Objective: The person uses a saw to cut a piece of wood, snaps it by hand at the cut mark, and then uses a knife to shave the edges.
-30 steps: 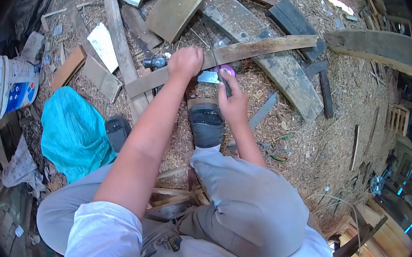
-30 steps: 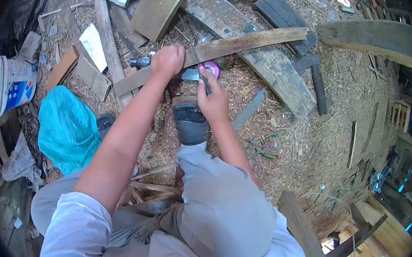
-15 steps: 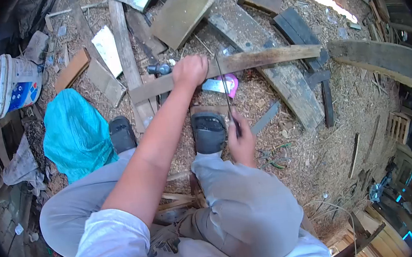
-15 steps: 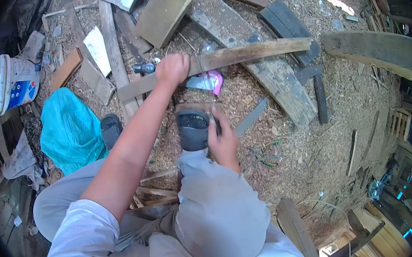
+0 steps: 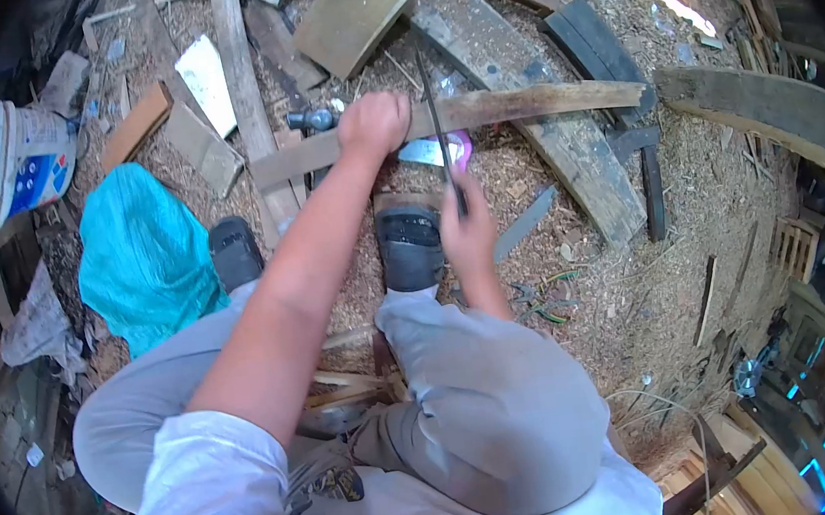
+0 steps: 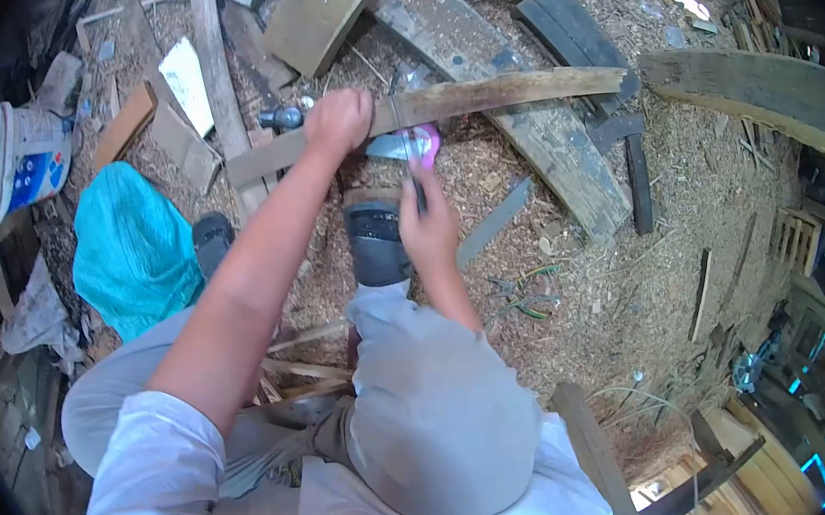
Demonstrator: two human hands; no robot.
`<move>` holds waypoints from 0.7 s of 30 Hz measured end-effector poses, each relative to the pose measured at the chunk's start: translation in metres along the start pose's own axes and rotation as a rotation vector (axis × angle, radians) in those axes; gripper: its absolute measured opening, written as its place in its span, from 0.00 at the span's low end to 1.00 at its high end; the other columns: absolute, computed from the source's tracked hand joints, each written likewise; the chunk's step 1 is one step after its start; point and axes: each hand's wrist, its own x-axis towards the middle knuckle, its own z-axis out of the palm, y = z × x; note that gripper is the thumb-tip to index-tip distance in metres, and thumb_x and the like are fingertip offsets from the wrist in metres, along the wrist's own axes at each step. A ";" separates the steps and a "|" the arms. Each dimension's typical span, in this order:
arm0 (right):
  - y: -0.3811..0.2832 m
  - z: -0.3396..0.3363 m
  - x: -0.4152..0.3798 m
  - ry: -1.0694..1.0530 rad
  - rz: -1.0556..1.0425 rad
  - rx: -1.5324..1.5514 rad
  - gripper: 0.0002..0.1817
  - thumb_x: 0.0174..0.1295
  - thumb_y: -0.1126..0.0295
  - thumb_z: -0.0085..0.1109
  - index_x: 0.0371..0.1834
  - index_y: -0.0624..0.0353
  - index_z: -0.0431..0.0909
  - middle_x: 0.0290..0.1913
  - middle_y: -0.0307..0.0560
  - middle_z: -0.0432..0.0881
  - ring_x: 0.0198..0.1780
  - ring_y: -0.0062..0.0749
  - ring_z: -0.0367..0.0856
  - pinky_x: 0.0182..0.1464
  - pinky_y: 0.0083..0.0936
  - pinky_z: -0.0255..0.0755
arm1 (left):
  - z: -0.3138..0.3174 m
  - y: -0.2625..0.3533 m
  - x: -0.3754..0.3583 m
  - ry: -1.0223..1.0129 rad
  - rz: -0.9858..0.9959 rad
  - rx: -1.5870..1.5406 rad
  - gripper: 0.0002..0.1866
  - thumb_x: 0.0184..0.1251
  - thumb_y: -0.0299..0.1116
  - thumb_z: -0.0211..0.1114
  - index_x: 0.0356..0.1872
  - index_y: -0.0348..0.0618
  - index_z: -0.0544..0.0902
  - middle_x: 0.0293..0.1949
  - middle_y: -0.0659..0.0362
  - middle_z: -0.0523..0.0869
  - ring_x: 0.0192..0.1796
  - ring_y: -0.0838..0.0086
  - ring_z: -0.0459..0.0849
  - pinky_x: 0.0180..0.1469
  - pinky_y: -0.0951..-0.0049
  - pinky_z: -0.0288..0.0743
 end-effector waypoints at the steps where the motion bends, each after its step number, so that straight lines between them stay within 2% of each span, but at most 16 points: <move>1: 0.014 -0.008 -0.031 0.042 -0.069 -0.029 0.18 0.74 0.73 0.56 0.66 0.56 0.81 0.54 0.63 0.88 0.54 0.52 0.90 0.54 0.35 0.82 | 0.003 0.000 0.002 -0.002 -0.004 -0.004 0.31 0.78 0.48 0.42 0.36 0.37 0.91 0.44 0.37 0.90 0.49 0.44 0.89 0.57 0.47 0.82; 2: 0.022 -0.010 -0.048 0.078 -0.133 -0.059 0.18 0.74 0.73 0.56 0.65 0.57 0.81 0.54 0.64 0.88 0.52 0.53 0.91 0.52 0.34 0.82 | -0.003 -0.002 0.009 0.011 0.005 0.008 0.31 0.78 0.48 0.42 0.36 0.37 0.91 0.44 0.37 0.90 0.49 0.44 0.89 0.57 0.47 0.82; 3: 0.023 -0.011 -0.051 0.067 -0.048 -0.007 0.18 0.74 0.74 0.57 0.65 0.58 0.81 0.54 0.63 0.88 0.54 0.51 0.90 0.54 0.35 0.81 | -0.002 -0.003 0.009 0.016 0.000 0.033 0.29 0.77 0.47 0.43 0.37 0.38 0.92 0.44 0.38 0.90 0.49 0.45 0.90 0.57 0.48 0.83; 5: -0.009 -0.007 -0.005 0.017 -0.001 -0.018 0.18 0.74 0.75 0.58 0.65 0.59 0.81 0.55 0.62 0.88 0.56 0.50 0.90 0.57 0.35 0.81 | 0.010 -0.004 0.005 -0.009 0.013 0.057 0.28 0.76 0.48 0.45 0.38 0.40 0.92 0.44 0.40 0.91 0.49 0.45 0.91 0.56 0.49 0.84; 7: -0.012 0.008 0.033 -0.077 0.071 -0.007 0.17 0.73 0.75 0.59 0.64 0.58 0.81 0.56 0.60 0.89 0.59 0.49 0.89 0.61 0.36 0.80 | 0.010 -0.004 0.005 -0.010 0.007 0.021 0.29 0.76 0.48 0.45 0.37 0.40 0.92 0.44 0.40 0.91 0.49 0.46 0.91 0.56 0.49 0.84; 8: -0.005 0.004 0.014 -0.078 0.081 -0.007 0.17 0.73 0.75 0.59 0.64 0.58 0.81 0.56 0.60 0.89 0.59 0.49 0.89 0.61 0.36 0.80 | 0.010 -0.006 0.003 -0.011 0.020 0.006 0.29 0.76 0.48 0.45 0.37 0.39 0.92 0.44 0.39 0.91 0.49 0.46 0.91 0.56 0.49 0.84; 11: 0.028 -0.010 -0.056 0.084 -0.105 -0.017 0.17 0.74 0.71 0.59 0.64 0.58 0.81 0.52 0.61 0.88 0.52 0.58 0.88 0.52 0.36 0.82 | 0.007 -0.003 0.001 0.032 0.027 0.027 0.29 0.76 0.48 0.45 0.35 0.39 0.92 0.43 0.38 0.90 0.48 0.44 0.90 0.55 0.47 0.83; 12: 0.018 -0.009 -0.046 0.087 -0.106 -0.016 0.17 0.74 0.71 0.59 0.64 0.58 0.81 0.52 0.61 0.88 0.52 0.58 0.88 0.52 0.36 0.82 | 0.010 -0.001 -0.003 0.038 0.001 0.004 0.29 0.77 0.47 0.44 0.34 0.39 0.91 0.43 0.37 0.90 0.47 0.42 0.89 0.55 0.46 0.82; 14: -0.010 -0.004 -0.007 0.017 -0.029 -0.083 0.18 0.74 0.71 0.59 0.65 0.56 0.81 0.52 0.61 0.88 0.52 0.58 0.89 0.52 0.36 0.81 | 0.015 -0.002 0.003 0.041 0.010 0.024 0.29 0.76 0.49 0.45 0.34 0.41 0.92 0.42 0.40 0.91 0.47 0.45 0.91 0.55 0.49 0.84; 15: -0.005 0.012 0.024 0.044 -0.089 0.020 0.18 0.73 0.71 0.59 0.65 0.55 0.81 0.51 0.62 0.88 0.53 0.59 0.88 0.52 0.36 0.81 | 0.011 -0.004 0.006 0.073 0.033 0.013 0.29 0.76 0.49 0.46 0.34 0.41 0.92 0.41 0.41 0.92 0.47 0.45 0.91 0.55 0.49 0.84; 18: 0.004 0.002 -0.005 0.026 -0.009 0.018 0.17 0.73 0.71 0.59 0.64 0.56 0.81 0.51 0.61 0.88 0.52 0.59 0.88 0.52 0.36 0.81 | 0.009 -0.003 0.001 0.060 0.063 0.000 0.29 0.76 0.48 0.45 0.35 0.40 0.92 0.41 0.42 0.92 0.47 0.46 0.91 0.55 0.50 0.84; 19: 0.018 -0.006 -0.035 0.078 -0.098 -0.035 0.17 0.73 0.71 0.59 0.64 0.56 0.81 0.51 0.61 0.88 0.51 0.58 0.89 0.51 0.36 0.81 | 0.008 0.000 0.001 0.053 0.038 0.025 0.29 0.77 0.47 0.44 0.36 0.39 0.92 0.42 0.41 0.92 0.47 0.46 0.91 0.55 0.50 0.84; 21: 0.010 -0.007 -0.034 0.069 -0.086 0.004 0.17 0.74 0.71 0.59 0.64 0.57 0.81 0.52 0.62 0.88 0.52 0.57 0.89 0.51 0.35 0.81 | 0.003 0.001 0.002 0.031 -0.004 0.048 0.29 0.77 0.47 0.44 0.36 0.39 0.92 0.43 0.41 0.91 0.48 0.46 0.91 0.55 0.50 0.84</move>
